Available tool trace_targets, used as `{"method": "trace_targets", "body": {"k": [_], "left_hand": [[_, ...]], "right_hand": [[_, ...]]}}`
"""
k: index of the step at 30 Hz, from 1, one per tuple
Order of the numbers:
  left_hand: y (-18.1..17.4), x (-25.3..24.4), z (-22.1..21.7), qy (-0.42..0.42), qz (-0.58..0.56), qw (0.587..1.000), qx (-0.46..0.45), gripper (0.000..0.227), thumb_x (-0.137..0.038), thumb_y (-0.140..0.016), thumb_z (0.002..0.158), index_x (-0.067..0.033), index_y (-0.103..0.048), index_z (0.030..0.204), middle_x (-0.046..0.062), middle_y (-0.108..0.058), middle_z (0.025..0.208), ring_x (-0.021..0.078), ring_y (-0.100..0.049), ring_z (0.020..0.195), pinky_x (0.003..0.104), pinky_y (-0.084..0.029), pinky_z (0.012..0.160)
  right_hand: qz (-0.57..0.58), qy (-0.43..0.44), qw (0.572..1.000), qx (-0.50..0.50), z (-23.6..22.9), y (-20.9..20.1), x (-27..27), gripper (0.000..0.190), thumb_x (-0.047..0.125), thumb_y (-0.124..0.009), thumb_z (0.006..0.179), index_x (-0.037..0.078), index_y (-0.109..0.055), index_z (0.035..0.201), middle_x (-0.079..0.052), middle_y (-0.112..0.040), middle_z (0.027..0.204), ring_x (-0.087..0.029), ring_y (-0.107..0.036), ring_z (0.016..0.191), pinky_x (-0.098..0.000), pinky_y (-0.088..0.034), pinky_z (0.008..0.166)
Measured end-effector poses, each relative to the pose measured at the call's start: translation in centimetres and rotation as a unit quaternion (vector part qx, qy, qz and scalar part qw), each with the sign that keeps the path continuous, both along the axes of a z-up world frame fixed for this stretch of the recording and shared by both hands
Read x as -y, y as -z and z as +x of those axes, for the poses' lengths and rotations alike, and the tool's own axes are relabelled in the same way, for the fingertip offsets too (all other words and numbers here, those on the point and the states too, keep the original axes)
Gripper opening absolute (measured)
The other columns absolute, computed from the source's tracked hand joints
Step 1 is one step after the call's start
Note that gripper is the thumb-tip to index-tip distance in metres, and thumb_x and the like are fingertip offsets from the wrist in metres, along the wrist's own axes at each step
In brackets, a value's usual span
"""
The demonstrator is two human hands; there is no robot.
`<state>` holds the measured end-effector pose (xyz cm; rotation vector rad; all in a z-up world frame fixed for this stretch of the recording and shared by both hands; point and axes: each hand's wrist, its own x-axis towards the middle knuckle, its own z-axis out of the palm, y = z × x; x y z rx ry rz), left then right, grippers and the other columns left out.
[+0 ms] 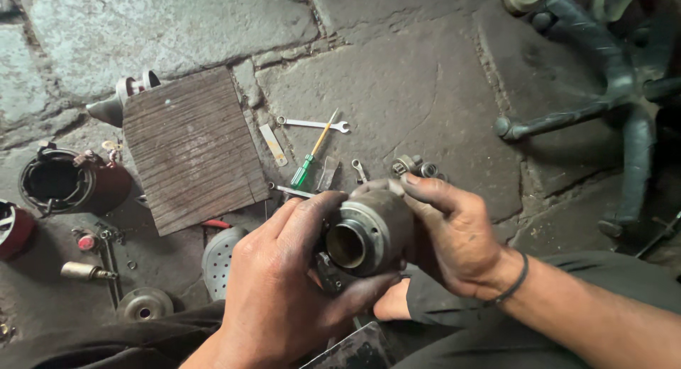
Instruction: The person sits on the floor and assembles a cylindrical mechanical component, likely a starter motor. They insert a small metal piece into the housing, then use a hammer to tap it into place. The person repeatedly rotates the component and continues hammering to secure the internal parts.
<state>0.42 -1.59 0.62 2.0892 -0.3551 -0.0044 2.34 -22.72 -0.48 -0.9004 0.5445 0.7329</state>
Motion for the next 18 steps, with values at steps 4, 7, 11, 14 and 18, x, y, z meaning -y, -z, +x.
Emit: {"method": "trace_targets", "body": {"k": [4, 7, 11, 14, 18], "left_hand": [[0.2, 0.0, 0.2, -0.006, 0.012, 1.000, -0.005, 0.075, -0.041, -0.092, 0.065, 0.0002, -0.063, 0.122, 0.015, -0.072, 0.102, 0.0325, -0.073, 0.089, 0.040, -0.057, 0.072], [0.6, 0.1, 0.1, -0.016, 0.020, 1.000, 0.009, 0.077, -0.039, -0.091, 0.066, 0.0025, -0.062, 0.124, 0.017, -0.073, 0.105, 0.0348, -0.073, 0.092, 0.041, -0.058, 0.075], [0.6, 0.0, 0.1, -0.013, 0.013, 1.000, -0.016, 0.075, -0.034, -0.090, 0.065, 0.0013, -0.063, 0.126, 0.018, -0.074, 0.104, 0.0351, -0.073, 0.093, 0.041, -0.058, 0.076], [0.5, -0.1, 0.2, -0.012, 0.013, 0.999, -0.048, 0.077, -0.032, -0.091, 0.065, 0.0006, -0.062, 0.128, 0.019, -0.075, 0.106, 0.0355, -0.074, 0.095, 0.041, -0.057, 0.077], [0.5, -0.1, 0.7, -0.010, -0.020, 0.995, -0.101, 0.076, -0.023, -0.089, 0.063, -0.0009, -0.059, 0.130, 0.019, -0.074, 0.108, 0.0347, -0.074, 0.099, 0.040, -0.058, 0.079]], "right_hand": [[-0.020, -0.025, 0.999, 0.039, 0.3, -1.0, 1.2, 0.056, 0.034, -0.051, 0.091, -0.002, -0.058, 0.134, -0.016, -0.070, 0.114, -0.027, -0.068, 0.098, -0.0405, -0.053, 0.084], [-0.010, -0.056, 0.993, 0.105, 0.2, -1.2, 1.8, 0.062, 0.029, -0.056, 0.091, -0.005, -0.054, 0.142, -0.019, -0.068, 0.110, -0.027, -0.065, 0.087, -0.0397, -0.052, 0.075], [-0.052, -0.067, 0.989, 0.124, 0.2, -1.6, 2.1, 0.063, 0.023, -0.056, 0.086, -0.007, -0.053, 0.141, -0.021, -0.067, 0.106, -0.028, -0.066, 0.083, -0.0406, -0.053, 0.074], [-0.079, -0.072, 0.985, 0.137, 0.2, -1.6, 2.1, 0.063, 0.021, -0.056, 0.085, -0.006, -0.053, 0.142, -0.021, -0.067, 0.108, -0.028, -0.067, 0.086, -0.0396, -0.053, 0.075], [-0.101, -0.081, 0.975, 0.181, 0.1, -1.6, 2.0, 0.062, 0.015, -0.058, 0.083, -0.004, -0.052, 0.142, -0.018, -0.066, 0.114, -0.026, -0.065, 0.097, -0.0381, -0.053, 0.081]]}}
